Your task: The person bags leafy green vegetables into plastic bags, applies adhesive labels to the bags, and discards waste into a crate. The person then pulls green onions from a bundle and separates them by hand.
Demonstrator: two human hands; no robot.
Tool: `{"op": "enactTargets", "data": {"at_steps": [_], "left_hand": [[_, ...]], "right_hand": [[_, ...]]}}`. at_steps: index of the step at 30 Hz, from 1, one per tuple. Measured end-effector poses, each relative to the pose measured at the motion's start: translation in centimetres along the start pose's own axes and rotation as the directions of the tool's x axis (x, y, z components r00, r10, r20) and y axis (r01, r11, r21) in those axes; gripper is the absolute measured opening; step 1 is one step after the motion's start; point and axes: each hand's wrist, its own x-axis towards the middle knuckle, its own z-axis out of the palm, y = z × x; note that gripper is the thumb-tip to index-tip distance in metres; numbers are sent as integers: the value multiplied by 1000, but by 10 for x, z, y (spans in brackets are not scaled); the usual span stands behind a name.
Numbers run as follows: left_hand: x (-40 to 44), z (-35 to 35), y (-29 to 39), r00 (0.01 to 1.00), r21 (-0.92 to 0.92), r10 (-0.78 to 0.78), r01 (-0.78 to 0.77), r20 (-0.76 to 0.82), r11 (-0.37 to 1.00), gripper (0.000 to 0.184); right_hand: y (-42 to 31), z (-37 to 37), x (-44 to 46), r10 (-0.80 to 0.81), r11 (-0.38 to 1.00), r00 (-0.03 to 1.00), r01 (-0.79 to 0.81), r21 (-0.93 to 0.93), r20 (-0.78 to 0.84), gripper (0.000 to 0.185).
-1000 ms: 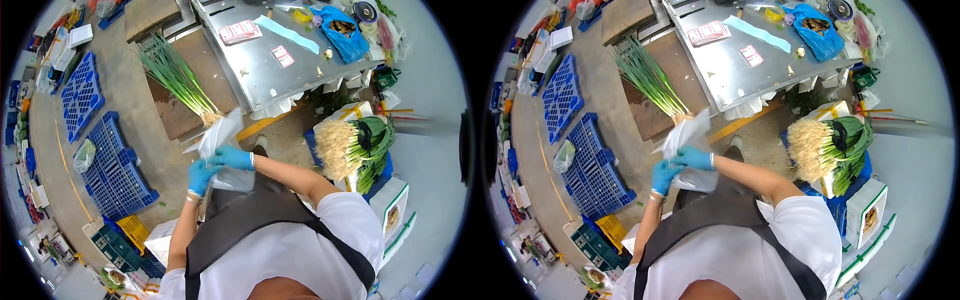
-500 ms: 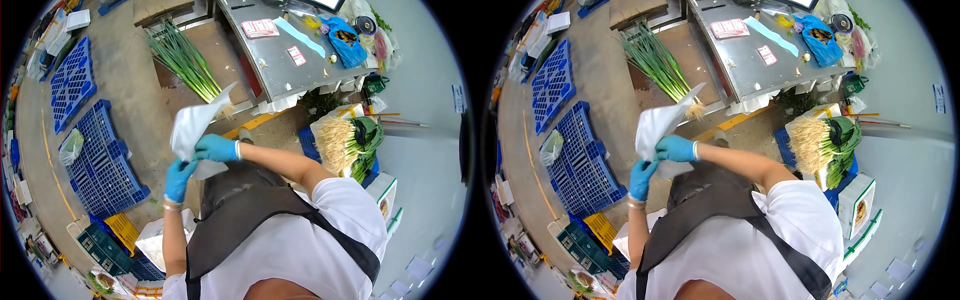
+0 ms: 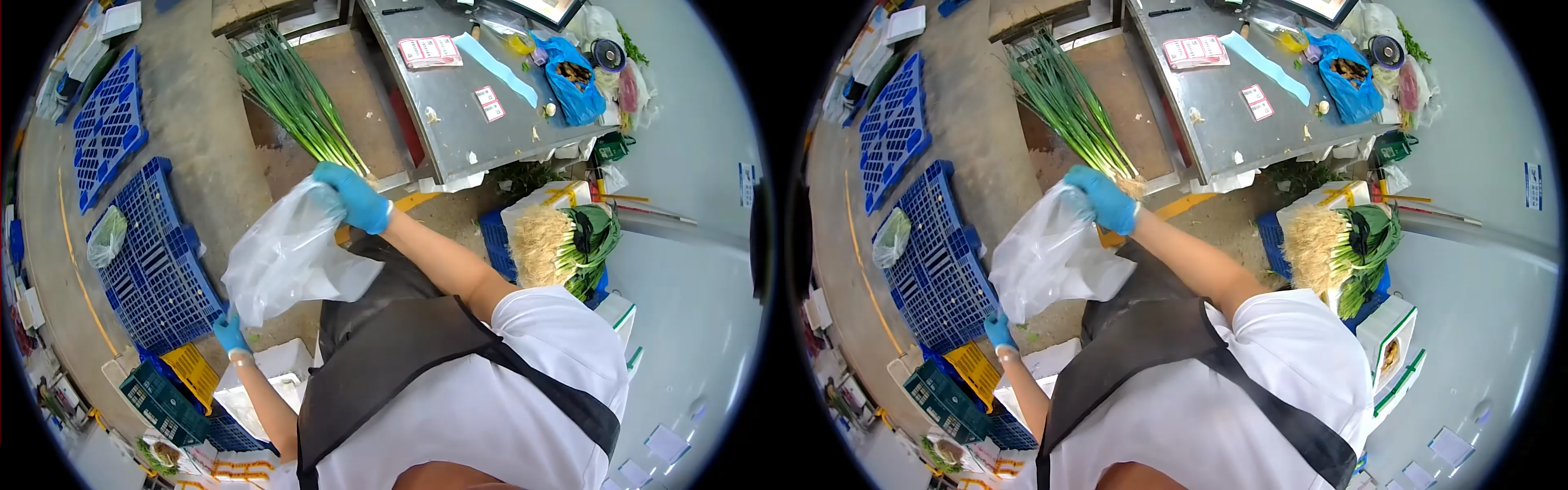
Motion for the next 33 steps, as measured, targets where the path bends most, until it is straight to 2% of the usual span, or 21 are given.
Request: {"op": "enactTargets", "data": {"at_steps": [1,2,3,5,7,9,10,13,16,18,19,20,21,22,23,24,25,27,30,31,33], "left_hand": [[-18,13,28,975,125,223,-224,24,967,53],[-55,30,79,902,240,425,-430,78,870,65],[-86,50,123,787,334,598,-610,152,718,76],[-125,102,189,685,479,697,-694,212,537,72],[-106,112,179,765,497,619,-612,176,615,62],[-45,81,99,951,357,302,-303,60,883,47],[-53,74,112,969,404,245,-232,19,885,39],[-70,48,144,978,728,204,-107,-46,677,32],[-78,42,147,979,414,125,-183,163,891,24],[-115,54,195,982,-141,-2,29,190,990,16],[-132,57,213,976,-410,-59,142,209,901,12],[-129,39,198,864,-655,269,90,426,750,23],[-135,23,192,881,-670,279,57,383,740,27],[-150,2,184,984,-516,105,-17,141,857,32],[-161,-13,180,999,-377,-14,-3,-43,926,38],[-169,-16,180,986,-325,-89,40,-139,945,44],[-171,15,212,978,-505,-141,44,-156,862,34],[-162,-14,172,983,-510,-45,131,176,850,54],[-153,19,180,899,-500,106,136,426,855,68],[-148,42,189,871,-501,158,113,466,858,69],[-137,62,189,909,-448,-324,413,263,793,63]], "right_hand": [[4,-1,12,-257,787,952,306,-536,165,19],[-11,14,14,113,924,988,-67,-376,103,20],[-25,36,11,471,875,874,-447,-188,117,22],[29,62,9,462,881,813,-374,-288,355,29],[12,96,3,414,902,708,-231,-366,572,28],[-24,84,26,232,949,774,-48,-311,588,24],[-34,71,40,141,957,794,43,-287,591,23],[-5,12,89,275,961,864,-246,-124,421,19],[7,3,101,488,866,751,-350,-358,444,20],[14,-4,110,485,849,777,-308,-429,401,20],[21,-5,114,487,838,781,-291,-461,392,20],[29,-13,119,597,769,726,-397,-501,341,21],[63,-31,124,463,860,803,-306,-408,375,22],[56,-44,134,621,771,744,-523,-363,247,25],[100,-76,148,278,811,946,-138,-568,168,45],[90,-93,158,207,681,972,-224,-697,-110,70],[106,-123,167,20,626,950,-254,-737,-310,94],[158,-178,192,-79,172,816,-555,-814,-573,113],[181,-136,216,-71,-167,726,-685,-709,-684,122],[195,-128,222,-110,-151,725,-688,-709,-680,122],[215,-116,235,-198,-110,719,-692,-714,-666,122]]}}
